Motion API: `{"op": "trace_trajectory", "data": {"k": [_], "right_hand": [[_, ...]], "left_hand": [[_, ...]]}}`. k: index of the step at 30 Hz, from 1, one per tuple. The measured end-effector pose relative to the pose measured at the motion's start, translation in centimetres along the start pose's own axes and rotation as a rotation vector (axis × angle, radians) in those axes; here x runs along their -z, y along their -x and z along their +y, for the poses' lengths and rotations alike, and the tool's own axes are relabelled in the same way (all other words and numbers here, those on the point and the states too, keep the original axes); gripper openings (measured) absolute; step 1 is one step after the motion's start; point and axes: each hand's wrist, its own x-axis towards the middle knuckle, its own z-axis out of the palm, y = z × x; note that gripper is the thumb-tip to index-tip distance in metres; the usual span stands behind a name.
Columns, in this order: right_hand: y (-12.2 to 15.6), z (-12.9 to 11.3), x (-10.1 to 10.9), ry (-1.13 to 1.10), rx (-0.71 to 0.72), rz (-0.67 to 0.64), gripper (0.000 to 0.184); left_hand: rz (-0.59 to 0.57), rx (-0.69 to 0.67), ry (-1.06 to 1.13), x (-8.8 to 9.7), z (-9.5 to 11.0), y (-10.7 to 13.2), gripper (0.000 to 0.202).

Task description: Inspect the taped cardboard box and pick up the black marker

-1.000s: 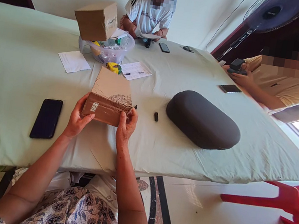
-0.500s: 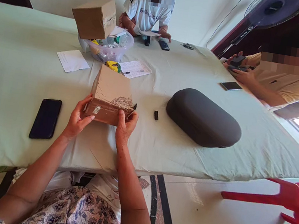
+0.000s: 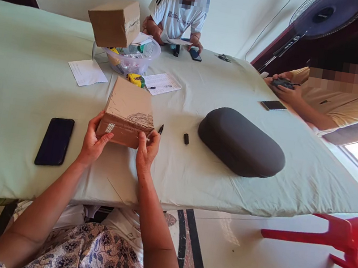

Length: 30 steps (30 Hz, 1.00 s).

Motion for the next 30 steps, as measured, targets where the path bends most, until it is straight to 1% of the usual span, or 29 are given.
{"op": "trace_trajectory", "data": {"k": [3,6,9,11,13,16,18,20,21,22,25,27,30], "right_hand": [[-0.8,0.7,0.6,0.127,0.073,0.007,0.041],[-1.8,1.4,1.3,0.442,0.096,0.004,0.034],[-2.2,1.6,1.6,0.75,0.007,-0.088,0.034],[-2.2,1.5,1.7,0.88,-0.079,-0.153,0.038],[-2.1,1.2,1.7,0.956,-0.139,-0.201,0.038],[-2.1,0.9,2.0,0.996,-0.176,-0.268,0.037],[-2.2,1.1,2.1,0.979,-0.194,-0.297,0.038],[-2.3,1.4,2.2,0.91,-0.208,-0.281,0.039],[-2.3,1.6,2.2,0.837,-0.207,-0.26,0.039],[-2.3,1.8,2.2,0.731,-0.197,-0.232,0.039],[-2.1,2.0,2.0,0.302,-0.113,-0.161,0.037],[-1.9,1.9,1.8,0.069,-0.032,-0.139,0.046],[-1.5,1.3,1.6,-0.108,0.097,-0.139,0.068]], "left_hand": [[0.072,0.034,0.008,0.3,-0.1,-0.3,0.071],[0.138,0.038,0.011,0.5,-0.2,-0.7,0.068],[0.177,0.037,0.021,0.6,-0.1,-0.9,0.069],[0.179,0.045,0.023,0.6,0.0,-1.0,0.071],[0.174,0.061,0.026,0.6,0.0,-1.0,0.071],[0.175,0.085,0.045,0.8,0.1,-1.0,0.07],[0.182,0.096,0.063,0.8,0.1,-1.1,0.068],[0.191,0.103,0.072,0.8,0.0,-1.1,0.068],[0.194,0.104,0.072,0.8,0.0,-1.1,0.067],[0.198,0.101,0.069,0.8,-0.1,-1.1,0.068],[0.197,0.091,0.055,0.7,-0.1,-1.1,0.069],[0.194,0.096,0.043,0.6,0.0,-1.0,0.07],[0.193,0.124,0.031,0.5,0.1,-0.9,0.071]]}}
